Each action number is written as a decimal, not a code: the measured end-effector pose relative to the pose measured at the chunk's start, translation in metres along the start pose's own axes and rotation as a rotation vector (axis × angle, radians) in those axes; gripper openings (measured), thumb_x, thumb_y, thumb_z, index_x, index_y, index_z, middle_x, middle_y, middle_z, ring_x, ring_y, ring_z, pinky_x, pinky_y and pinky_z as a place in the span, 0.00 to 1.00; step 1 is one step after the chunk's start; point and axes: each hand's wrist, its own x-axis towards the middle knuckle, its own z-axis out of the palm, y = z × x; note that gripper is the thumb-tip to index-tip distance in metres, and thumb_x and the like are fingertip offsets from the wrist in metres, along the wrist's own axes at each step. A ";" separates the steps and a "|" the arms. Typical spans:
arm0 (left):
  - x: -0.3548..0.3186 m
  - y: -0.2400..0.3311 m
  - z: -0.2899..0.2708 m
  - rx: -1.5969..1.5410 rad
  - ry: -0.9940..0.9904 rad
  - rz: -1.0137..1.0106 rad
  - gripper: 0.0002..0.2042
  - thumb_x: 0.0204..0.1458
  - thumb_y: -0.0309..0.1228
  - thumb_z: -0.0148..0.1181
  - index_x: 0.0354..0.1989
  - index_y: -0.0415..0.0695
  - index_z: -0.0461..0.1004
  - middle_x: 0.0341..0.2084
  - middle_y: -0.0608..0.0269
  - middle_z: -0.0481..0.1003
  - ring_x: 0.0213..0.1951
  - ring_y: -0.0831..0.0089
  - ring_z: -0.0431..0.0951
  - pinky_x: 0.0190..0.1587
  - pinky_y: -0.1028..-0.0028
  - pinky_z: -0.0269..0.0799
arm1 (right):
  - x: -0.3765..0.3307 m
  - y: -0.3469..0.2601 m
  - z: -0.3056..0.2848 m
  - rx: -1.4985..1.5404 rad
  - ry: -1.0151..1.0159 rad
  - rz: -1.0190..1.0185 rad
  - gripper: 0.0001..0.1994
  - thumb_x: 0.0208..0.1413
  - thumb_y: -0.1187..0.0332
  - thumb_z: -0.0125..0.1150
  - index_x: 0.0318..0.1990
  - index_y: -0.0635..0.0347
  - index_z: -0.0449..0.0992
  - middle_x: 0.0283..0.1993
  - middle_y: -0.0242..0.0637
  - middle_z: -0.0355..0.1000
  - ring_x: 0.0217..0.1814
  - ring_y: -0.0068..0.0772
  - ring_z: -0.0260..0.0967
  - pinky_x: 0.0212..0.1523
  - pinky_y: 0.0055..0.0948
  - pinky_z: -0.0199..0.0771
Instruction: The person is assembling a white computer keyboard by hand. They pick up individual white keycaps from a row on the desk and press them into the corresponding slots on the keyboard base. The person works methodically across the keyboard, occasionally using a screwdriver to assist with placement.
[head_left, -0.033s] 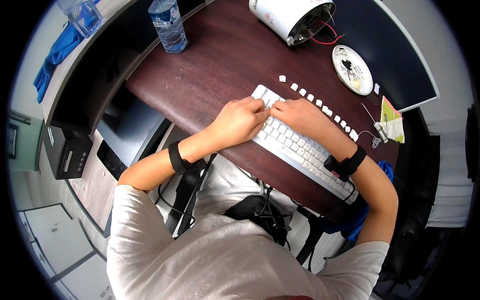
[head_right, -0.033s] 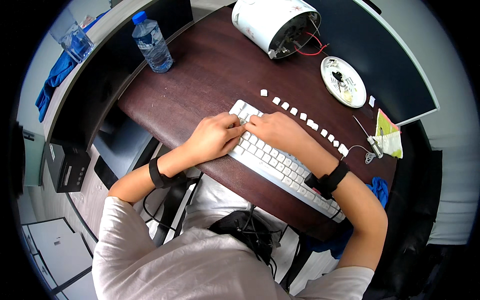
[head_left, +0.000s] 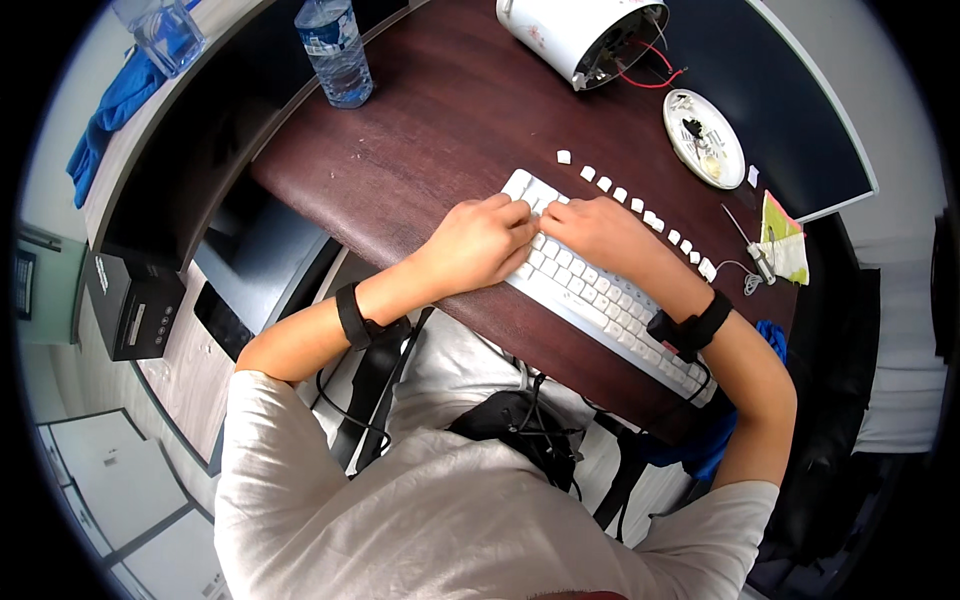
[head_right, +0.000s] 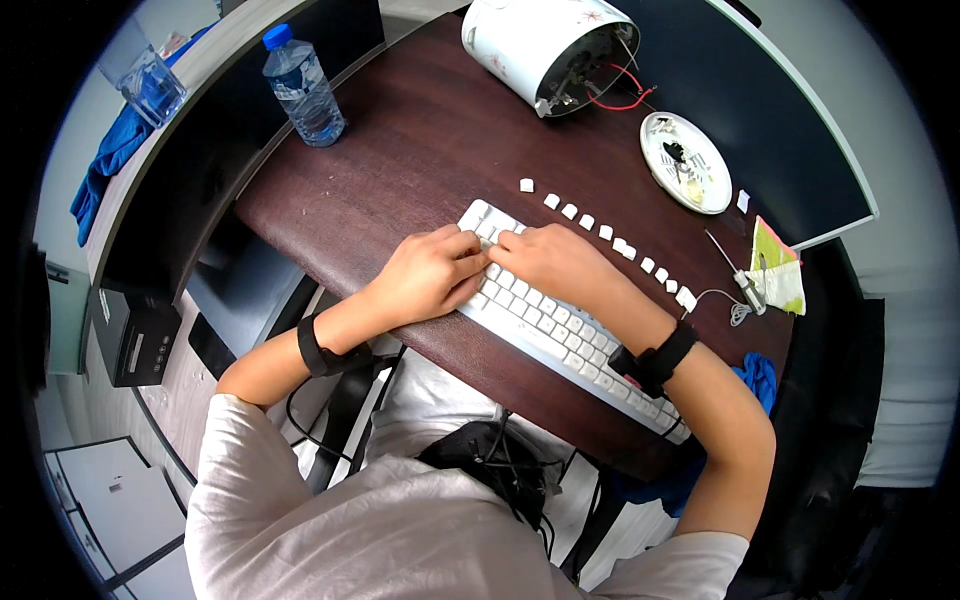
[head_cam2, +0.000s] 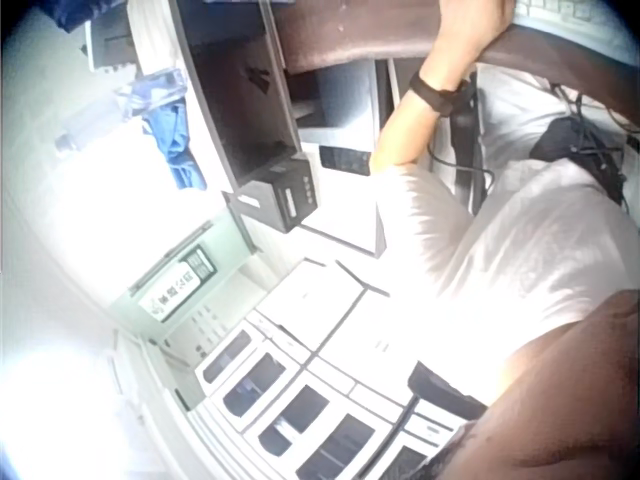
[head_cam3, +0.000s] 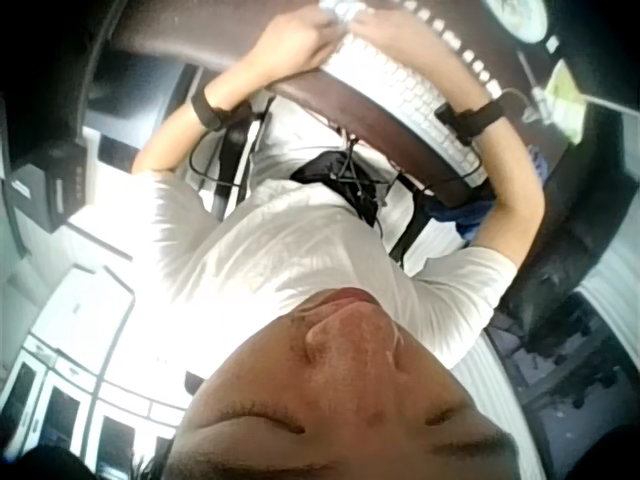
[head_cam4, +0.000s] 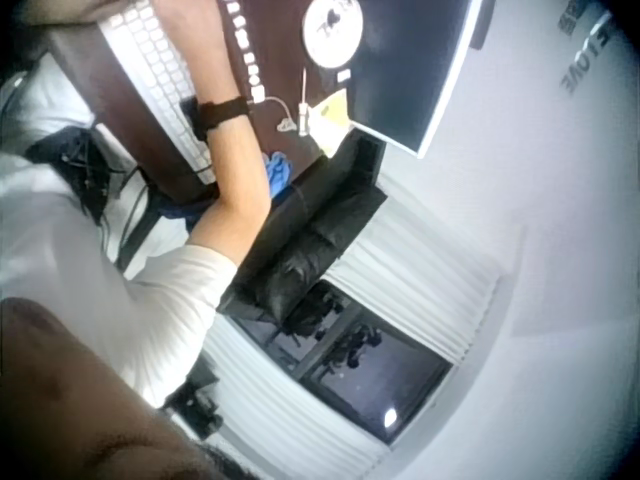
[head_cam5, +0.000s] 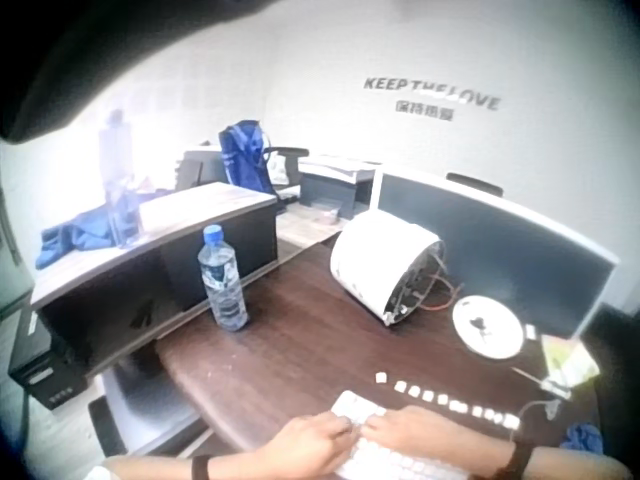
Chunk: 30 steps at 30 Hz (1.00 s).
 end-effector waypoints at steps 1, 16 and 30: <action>0.001 0.000 0.000 0.019 -0.007 0.039 0.07 0.47 0.29 0.62 0.32 0.38 0.80 0.31 0.63 0.73 0.34 0.66 0.75 0.33 0.67 0.76 | 0.000 0.000 -0.001 -0.011 -0.023 0.001 0.05 0.51 0.72 0.56 0.36 0.57 0.70 0.33 0.33 0.68 0.32 0.33 0.74 0.30 0.32 0.76; 0.002 -0.002 -0.002 0.123 -0.064 0.141 0.12 0.54 0.33 0.60 0.41 0.38 0.80 0.32 0.65 0.71 0.36 0.70 0.73 0.35 0.70 0.76 | 0.002 0.008 -0.006 -0.013 0.065 0.015 0.05 0.51 0.71 0.58 0.35 0.55 0.71 0.32 0.33 0.66 0.32 0.34 0.73 0.30 0.32 0.75; 0.063 -0.058 -0.032 -0.321 -0.244 -0.405 0.12 0.58 0.32 0.56 0.38 0.35 0.81 0.28 0.50 0.80 0.28 0.63 0.80 0.35 0.68 0.75 | -0.010 0.051 -0.034 0.076 -0.035 0.551 0.12 0.55 0.66 0.62 0.45 0.56 0.75 0.41 0.40 0.76 0.42 0.45 0.76 0.43 0.42 0.76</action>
